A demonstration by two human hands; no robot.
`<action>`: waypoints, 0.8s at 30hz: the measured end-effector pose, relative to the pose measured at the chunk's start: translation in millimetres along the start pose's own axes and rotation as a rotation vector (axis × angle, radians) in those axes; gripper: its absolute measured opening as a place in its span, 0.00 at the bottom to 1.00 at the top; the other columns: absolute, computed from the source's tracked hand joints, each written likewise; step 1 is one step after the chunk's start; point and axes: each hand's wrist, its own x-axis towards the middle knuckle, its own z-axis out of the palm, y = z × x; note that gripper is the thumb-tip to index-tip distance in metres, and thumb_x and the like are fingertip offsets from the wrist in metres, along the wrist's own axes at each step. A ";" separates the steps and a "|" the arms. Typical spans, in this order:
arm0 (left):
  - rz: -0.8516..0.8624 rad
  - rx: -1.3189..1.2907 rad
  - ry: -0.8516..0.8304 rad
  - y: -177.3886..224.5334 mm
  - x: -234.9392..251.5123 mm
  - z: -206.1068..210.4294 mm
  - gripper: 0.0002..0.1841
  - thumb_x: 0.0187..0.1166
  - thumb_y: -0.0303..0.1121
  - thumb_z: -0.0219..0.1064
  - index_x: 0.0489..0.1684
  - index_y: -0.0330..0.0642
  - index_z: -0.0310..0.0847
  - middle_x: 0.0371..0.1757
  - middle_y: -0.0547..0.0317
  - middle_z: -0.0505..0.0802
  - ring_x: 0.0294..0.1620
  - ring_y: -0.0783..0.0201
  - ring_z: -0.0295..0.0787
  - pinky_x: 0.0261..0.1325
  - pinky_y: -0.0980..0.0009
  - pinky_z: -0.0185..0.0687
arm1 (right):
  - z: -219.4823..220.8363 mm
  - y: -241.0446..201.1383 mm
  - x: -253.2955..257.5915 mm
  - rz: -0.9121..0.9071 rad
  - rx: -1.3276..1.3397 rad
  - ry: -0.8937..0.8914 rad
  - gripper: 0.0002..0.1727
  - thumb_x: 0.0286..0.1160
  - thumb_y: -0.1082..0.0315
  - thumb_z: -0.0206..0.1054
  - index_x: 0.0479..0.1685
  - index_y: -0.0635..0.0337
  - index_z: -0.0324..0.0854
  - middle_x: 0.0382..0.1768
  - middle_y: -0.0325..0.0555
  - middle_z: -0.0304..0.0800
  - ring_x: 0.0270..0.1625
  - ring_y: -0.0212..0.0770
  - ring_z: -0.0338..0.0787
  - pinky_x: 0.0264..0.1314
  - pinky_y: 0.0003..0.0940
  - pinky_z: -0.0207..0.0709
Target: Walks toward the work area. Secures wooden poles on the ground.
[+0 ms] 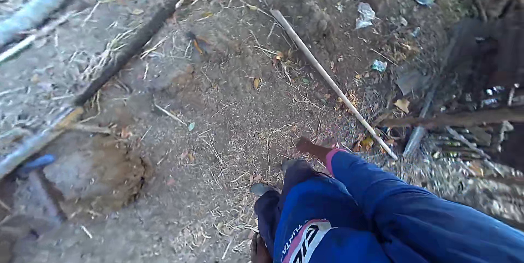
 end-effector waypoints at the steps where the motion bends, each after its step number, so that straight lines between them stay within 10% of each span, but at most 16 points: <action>1: 0.045 0.018 -0.007 -2.8 16.1 -10.3 0.22 0.92 0.29 0.54 0.77 0.20 0.70 0.74 0.23 0.81 0.76 0.36 0.78 0.80 0.46 0.70 | 0.4 8.9 -7.7 0.039 0.074 0.049 0.24 0.90 0.61 0.57 0.75 0.70 0.74 0.69 0.68 0.83 0.66 0.61 0.87 0.70 0.57 0.78; 8: -0.131 -0.065 -0.067 -3.1 119.1 -137.7 0.21 0.90 0.38 0.57 0.74 0.33 0.73 0.64 0.39 0.87 0.48 0.54 0.88 0.47 0.55 0.84 | 89.8 60.5 -68.7 0.215 0.444 0.124 0.21 0.87 0.62 0.57 0.71 0.65 0.78 0.63 0.62 0.87 0.57 0.56 0.91 0.60 0.55 0.84; 14: -0.061 0.158 -0.066 67.7 151.6 -218.3 0.22 0.91 0.38 0.54 0.76 0.34 0.70 0.65 0.41 0.85 0.51 0.56 0.84 0.53 0.55 0.82 | 180.0 82.9 -95.7 0.110 0.145 -0.058 0.22 0.88 0.61 0.58 0.65 0.72 0.83 0.71 0.69 0.82 0.78 0.65 0.78 0.81 0.65 0.65; 20: 0.050 0.166 -0.074 138.9 114.8 -204.5 0.20 0.91 0.36 0.55 0.70 0.29 0.73 0.62 0.44 0.86 0.50 0.60 0.86 0.53 0.60 0.84 | 200.4 67.1 -89.9 0.342 0.554 -0.009 0.22 0.87 0.61 0.57 0.70 0.67 0.80 0.65 0.63 0.87 0.61 0.58 0.90 0.63 0.57 0.82; 24: 0.234 0.396 -0.251 146.9 91.6 -184.5 0.13 0.87 0.31 0.62 0.47 0.26 0.83 0.45 0.48 0.93 0.41 0.63 0.93 0.45 0.64 0.91 | 184.8 14.1 -86.0 0.140 0.531 0.033 0.22 0.91 0.62 0.54 0.68 0.70 0.80 0.62 0.68 0.87 0.59 0.59 0.89 0.66 0.57 0.79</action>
